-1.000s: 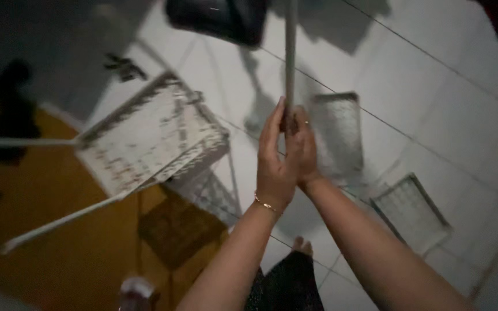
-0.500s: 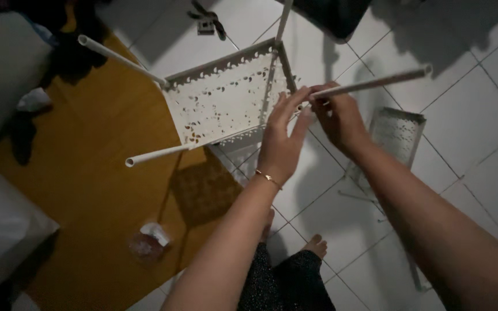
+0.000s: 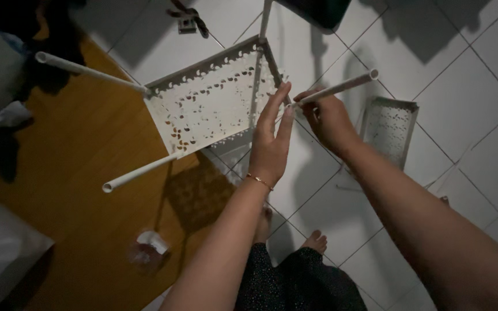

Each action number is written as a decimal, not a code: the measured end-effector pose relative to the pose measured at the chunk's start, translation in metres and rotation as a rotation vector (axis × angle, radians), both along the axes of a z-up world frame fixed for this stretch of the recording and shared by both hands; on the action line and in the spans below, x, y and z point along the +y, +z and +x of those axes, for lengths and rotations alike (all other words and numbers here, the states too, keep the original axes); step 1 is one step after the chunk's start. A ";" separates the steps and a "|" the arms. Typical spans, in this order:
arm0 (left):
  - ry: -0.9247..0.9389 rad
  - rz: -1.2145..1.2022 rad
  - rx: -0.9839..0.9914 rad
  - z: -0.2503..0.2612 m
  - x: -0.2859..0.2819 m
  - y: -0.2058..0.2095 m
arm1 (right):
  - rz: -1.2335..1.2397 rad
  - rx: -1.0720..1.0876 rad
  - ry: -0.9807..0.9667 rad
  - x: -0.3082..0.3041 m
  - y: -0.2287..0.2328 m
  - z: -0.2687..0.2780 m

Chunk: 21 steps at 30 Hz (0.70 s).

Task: The person assembles a white plastic shelving unit by inserting white poles into the corners of perforated trays and stacking the trays to form a multi-tier structure.

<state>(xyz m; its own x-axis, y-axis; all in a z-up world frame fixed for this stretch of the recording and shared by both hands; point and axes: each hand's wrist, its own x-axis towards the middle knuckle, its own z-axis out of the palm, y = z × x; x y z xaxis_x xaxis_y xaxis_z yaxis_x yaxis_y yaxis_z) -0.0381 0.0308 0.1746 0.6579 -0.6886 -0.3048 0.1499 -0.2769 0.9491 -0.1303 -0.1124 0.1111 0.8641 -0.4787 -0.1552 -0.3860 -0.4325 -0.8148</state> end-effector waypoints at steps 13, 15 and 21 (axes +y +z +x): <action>-0.027 -0.153 -0.125 -0.012 -0.011 -0.005 | 0.084 0.074 0.078 0.006 0.003 0.014; -0.053 -0.145 -0.248 -0.011 -0.011 -0.005 | 0.015 0.087 0.135 0.004 0.004 0.016; 0.041 -0.114 -0.168 -0.012 -0.020 -0.007 | -0.062 0.032 0.137 0.002 0.004 0.018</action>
<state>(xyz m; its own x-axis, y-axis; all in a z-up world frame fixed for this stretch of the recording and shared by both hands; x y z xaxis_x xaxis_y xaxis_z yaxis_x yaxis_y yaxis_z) -0.0498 0.0112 0.1671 0.7211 -0.6840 -0.1098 -0.0047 -0.1633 0.9866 -0.1125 -0.1105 0.1155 0.9170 -0.3664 -0.1577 -0.3455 -0.5319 -0.7731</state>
